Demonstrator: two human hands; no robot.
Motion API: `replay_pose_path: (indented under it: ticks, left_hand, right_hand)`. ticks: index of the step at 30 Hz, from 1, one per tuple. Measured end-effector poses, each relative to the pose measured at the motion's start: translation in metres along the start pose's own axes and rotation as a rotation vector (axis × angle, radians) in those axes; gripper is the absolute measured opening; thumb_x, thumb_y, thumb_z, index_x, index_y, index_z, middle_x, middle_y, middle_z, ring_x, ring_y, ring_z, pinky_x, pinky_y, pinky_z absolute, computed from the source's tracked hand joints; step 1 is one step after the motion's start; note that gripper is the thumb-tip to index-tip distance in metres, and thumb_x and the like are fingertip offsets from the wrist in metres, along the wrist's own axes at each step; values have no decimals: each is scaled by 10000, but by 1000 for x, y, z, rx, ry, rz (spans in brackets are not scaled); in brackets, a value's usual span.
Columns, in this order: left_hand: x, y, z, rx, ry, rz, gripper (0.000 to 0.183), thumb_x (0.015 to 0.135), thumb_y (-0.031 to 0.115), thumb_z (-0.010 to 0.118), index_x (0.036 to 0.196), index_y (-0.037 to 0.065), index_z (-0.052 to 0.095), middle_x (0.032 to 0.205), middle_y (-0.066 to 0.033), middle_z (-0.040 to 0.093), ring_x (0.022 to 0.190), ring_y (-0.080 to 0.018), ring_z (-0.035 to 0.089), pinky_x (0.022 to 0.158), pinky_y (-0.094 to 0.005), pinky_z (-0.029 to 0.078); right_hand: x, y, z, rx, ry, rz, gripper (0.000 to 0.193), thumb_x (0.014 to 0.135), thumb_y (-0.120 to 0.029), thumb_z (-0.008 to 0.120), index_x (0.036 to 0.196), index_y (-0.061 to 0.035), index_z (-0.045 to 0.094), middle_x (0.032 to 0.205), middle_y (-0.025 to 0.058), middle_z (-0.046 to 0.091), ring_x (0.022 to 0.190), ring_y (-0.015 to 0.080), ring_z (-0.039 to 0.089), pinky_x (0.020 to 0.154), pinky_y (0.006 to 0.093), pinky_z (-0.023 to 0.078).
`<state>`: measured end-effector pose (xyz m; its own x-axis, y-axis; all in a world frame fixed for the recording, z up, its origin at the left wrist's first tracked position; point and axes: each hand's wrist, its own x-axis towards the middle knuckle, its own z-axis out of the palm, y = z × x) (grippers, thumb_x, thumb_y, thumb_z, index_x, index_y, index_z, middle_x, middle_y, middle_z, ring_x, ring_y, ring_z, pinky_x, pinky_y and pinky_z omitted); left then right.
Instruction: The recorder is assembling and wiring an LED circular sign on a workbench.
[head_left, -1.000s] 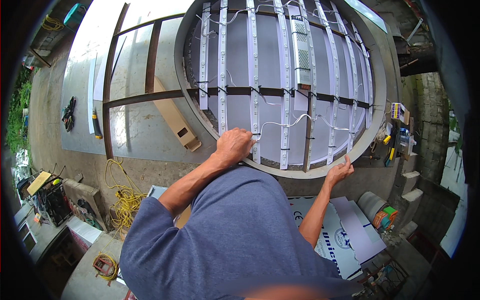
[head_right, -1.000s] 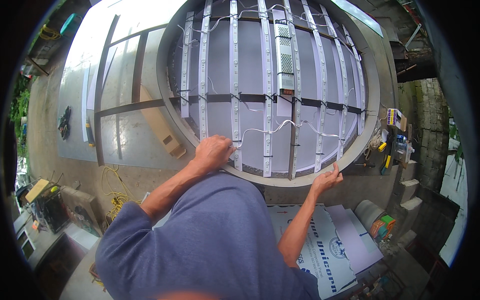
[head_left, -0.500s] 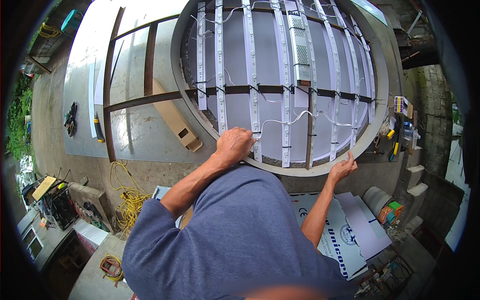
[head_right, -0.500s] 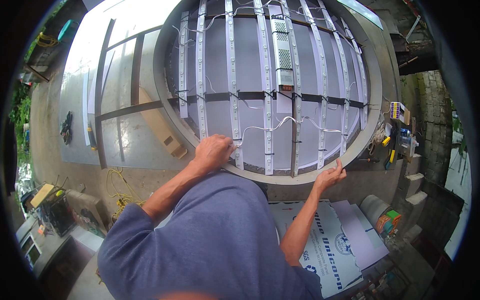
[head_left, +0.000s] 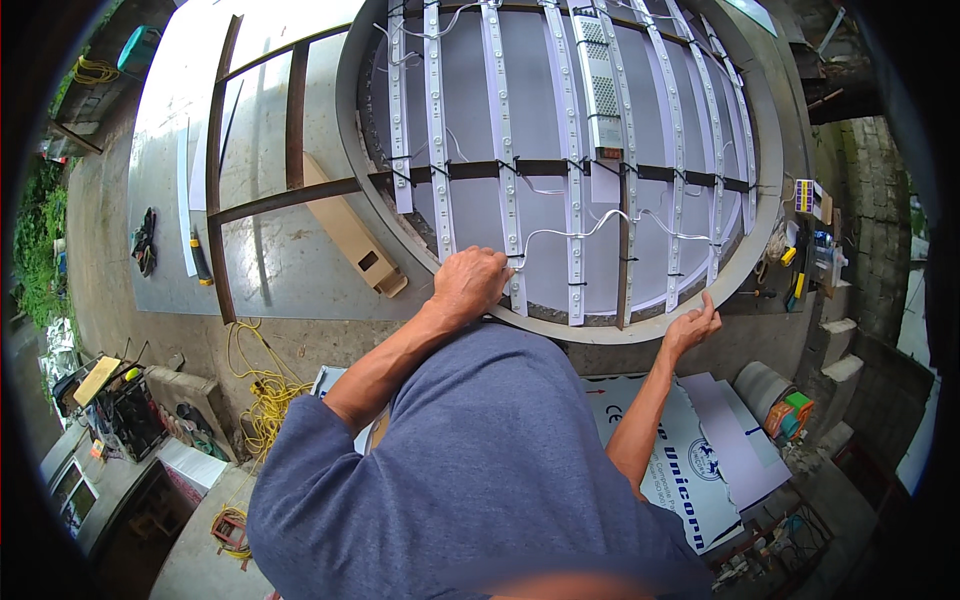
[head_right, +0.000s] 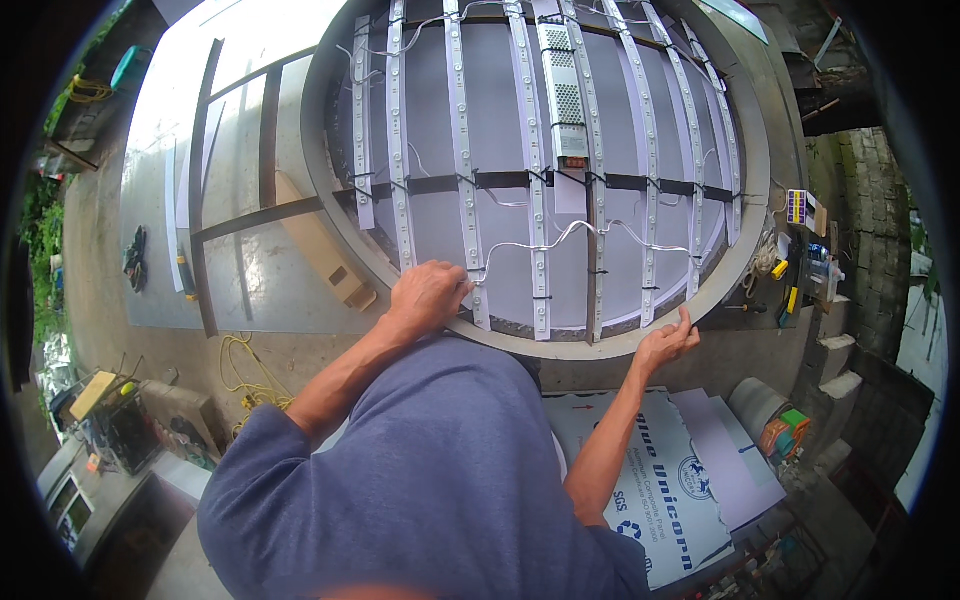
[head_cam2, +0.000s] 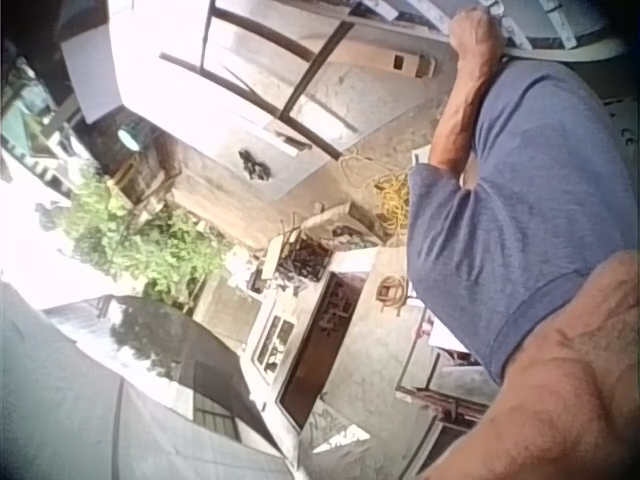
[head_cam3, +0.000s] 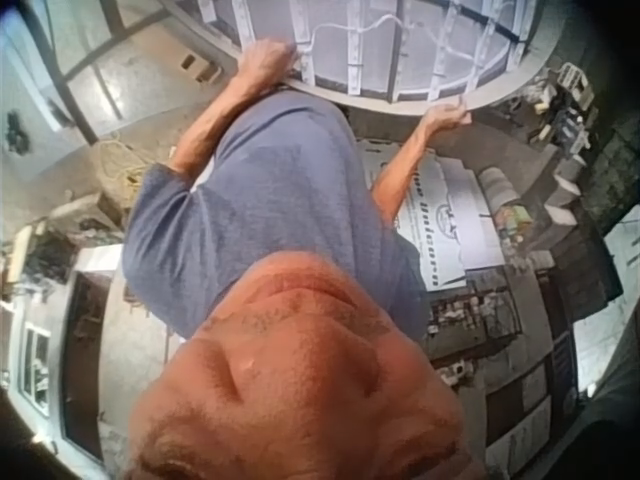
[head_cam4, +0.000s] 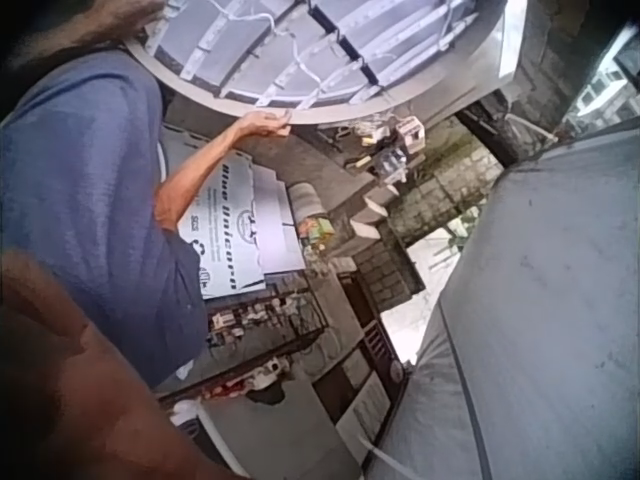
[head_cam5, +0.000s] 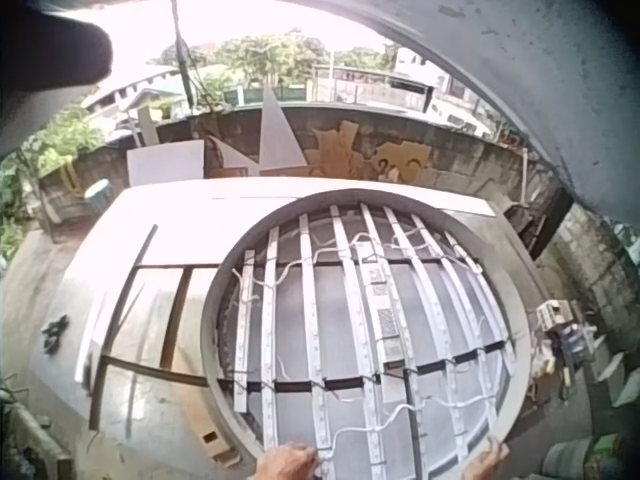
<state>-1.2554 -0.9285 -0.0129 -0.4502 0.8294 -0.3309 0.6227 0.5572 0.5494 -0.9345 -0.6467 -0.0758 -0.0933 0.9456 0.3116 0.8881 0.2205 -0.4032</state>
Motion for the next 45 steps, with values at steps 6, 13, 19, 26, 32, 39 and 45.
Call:
replay_pose_path:
  ticks: [6,13,19,26,32,39,45]
  left_hand:
    - [1,1,-1,15,-3,13,294,909,301,652,858,16,704,859,-158,692,865,-335,673,746,-459,546]
    - [0,0,-3,6,6,19,290,905,297,658,856,15,706,852,-159,692,844,-334,676,736,-457,551]
    - [1,-2,-2,3,-6,1,288,930,296,607,836,33,679,842,-151,677,850,-354,657,739,-472,524]
    - [0,-1,1,1,-20,-5,287,929,300,606,834,41,681,842,-129,683,866,-332,667,741,-469,530]
    - [1,0,2,13,-35,8,277,935,291,603,856,37,680,859,-127,687,870,-334,664,747,-469,528]
    - [0,-1,-3,15,-13,34,277,932,287,605,851,34,684,849,-157,679,843,-358,657,734,-478,521]
    - [0,-1,-3,-8,2,21,259,920,280,621,837,42,684,834,-147,666,830,-358,650,728,-478,517]
  right_hand:
    - [-1,-1,0,-17,36,-56,481,830,34,409,1205,-99,679,1157,226,489,1004,338,545,909,447,433]
    - [0,2,2,-8,29,-41,479,829,34,415,1204,-102,680,1162,223,488,1036,353,535,921,447,434]
    - [0,1,5,12,7,-5,454,854,12,416,1207,-102,677,1194,229,475,1046,368,536,929,461,438]
    - [3,3,-5,18,-22,28,443,877,-11,400,1210,-108,675,1219,249,464,1072,372,525,949,462,426]
    - [2,-1,-2,-19,-17,33,450,872,-6,399,1217,-99,672,1226,247,466,1092,383,522,961,474,421]
    - [-1,5,4,-2,27,-44,480,831,63,425,1210,-98,672,1206,244,464,1052,380,526,936,460,427]
    - [-2,-3,1,-38,38,-62,487,826,87,433,1213,-111,652,1183,222,454,1033,387,537,899,468,441]
